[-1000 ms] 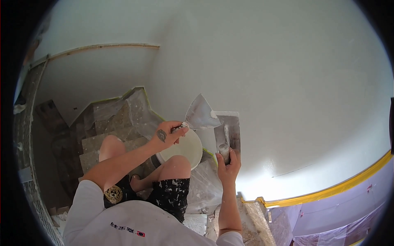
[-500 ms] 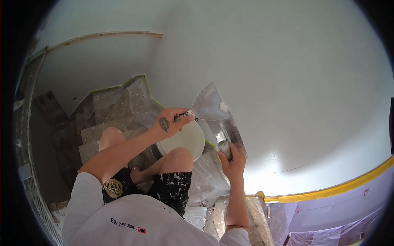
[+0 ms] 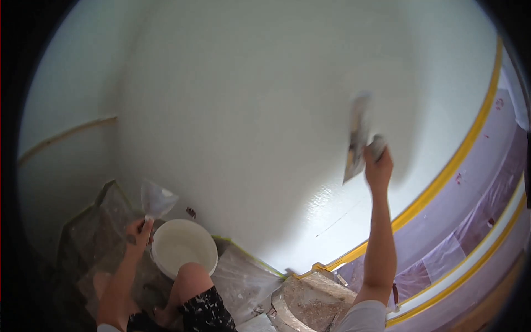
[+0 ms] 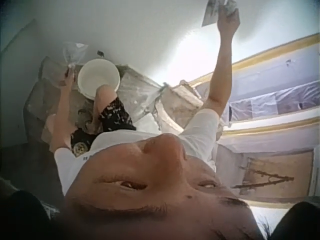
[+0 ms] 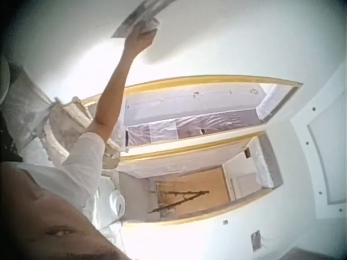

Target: Plastering and smoothing a wall using a trowel and putty knife.

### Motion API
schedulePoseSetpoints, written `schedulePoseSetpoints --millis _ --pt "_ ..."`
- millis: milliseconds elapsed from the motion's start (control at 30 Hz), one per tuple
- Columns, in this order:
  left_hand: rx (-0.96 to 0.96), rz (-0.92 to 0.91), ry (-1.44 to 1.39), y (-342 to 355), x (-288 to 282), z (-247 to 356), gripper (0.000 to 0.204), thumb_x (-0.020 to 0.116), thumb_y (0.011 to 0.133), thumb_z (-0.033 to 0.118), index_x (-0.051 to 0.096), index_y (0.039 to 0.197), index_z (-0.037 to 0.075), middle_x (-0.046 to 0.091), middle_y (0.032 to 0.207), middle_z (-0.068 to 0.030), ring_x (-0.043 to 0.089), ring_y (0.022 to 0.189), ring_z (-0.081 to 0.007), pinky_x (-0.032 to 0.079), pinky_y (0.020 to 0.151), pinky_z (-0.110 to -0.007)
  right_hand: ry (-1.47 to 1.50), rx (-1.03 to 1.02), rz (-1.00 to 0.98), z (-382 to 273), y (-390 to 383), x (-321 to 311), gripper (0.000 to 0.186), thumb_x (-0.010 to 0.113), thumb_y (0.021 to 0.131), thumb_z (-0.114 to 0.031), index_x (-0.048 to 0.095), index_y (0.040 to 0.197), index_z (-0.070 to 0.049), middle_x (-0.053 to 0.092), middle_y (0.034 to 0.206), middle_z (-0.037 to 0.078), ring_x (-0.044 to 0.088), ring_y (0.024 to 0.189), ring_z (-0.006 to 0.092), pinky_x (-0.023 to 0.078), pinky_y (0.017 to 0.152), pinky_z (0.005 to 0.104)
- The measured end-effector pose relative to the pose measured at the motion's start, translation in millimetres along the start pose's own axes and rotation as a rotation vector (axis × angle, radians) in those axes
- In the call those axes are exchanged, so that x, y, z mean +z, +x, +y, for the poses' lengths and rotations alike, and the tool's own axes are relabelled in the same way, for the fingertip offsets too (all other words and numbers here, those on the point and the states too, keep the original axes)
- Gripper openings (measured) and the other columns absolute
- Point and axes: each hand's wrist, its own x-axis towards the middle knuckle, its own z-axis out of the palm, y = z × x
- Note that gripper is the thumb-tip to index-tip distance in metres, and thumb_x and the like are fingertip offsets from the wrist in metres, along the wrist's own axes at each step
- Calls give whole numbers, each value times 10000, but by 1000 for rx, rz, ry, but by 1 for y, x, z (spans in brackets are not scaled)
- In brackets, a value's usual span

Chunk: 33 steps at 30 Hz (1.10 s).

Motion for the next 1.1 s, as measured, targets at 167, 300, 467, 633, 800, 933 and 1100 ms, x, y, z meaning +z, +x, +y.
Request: schedulePoseSetpoints --millis 167,300,467,633,800,933,1100 --pt "-85 -24 167 10 -9 -17 344 598 908 355 568 723 66 513 582 9 465 445 -72 364 392 -262 162 297 402 60 88 -78 220 678 817 -196 597 827 8 626 681 70 587 571 139 467 536 275" --pt "-68 -47 21 20 -17 -33 309 594 913 288 569 730 40 508 569 13 469 423 -84 349 385 -260 103 492 568 114 95 -137 226 698 772 -179 593 801 19 610 641 78 597 535 152 478 496 282" --pt "-123 0 39 25 -15 -45 303 597 910 298 581 743 46 528 604 1 475 429 -93 349 387 -266 -205 443 542 163 86 -179 308 699 747 -268 622 774 29 639 669 122 633 579 213 506 574 347" --pt "-136 57 4 16 -12 -40 303 604 906 308 601 780 33 560 632 -8 494 450 -89 370 399 -264 -472 510 463 187 85 -178 514 706 672 -421 679 859 56 686 801 197 675 758 320 520 722 408" --pt "-155 43 21 10 -8 -29 308 609 903 322 618 828 24 579 657 -12 523 475 -95 406 421 -259 -331 406 326 156 143 -148 462 685 691 -364 671 853 68 682 791 198 671 739 311 513 683 407" --pt "-179 44 10 11 -8 -26 295 612 901 319 628 876 26 584 671 -13 540 496 -95 418 430 -254 -407 157 140 91 211 -84 403 643 717 -322 661 866 51 665 793 225 661 777 355 507 704 425" --pt "-183 -13 -27 13 -9 -27 274 615 901 298 638 909 26 591 682 -12 536 502 -88 422 439 -246 -534 -211 -135 8 228 33 362 633 727 -301 639 917 7 641 926 248 604 911 424 484 790 467"
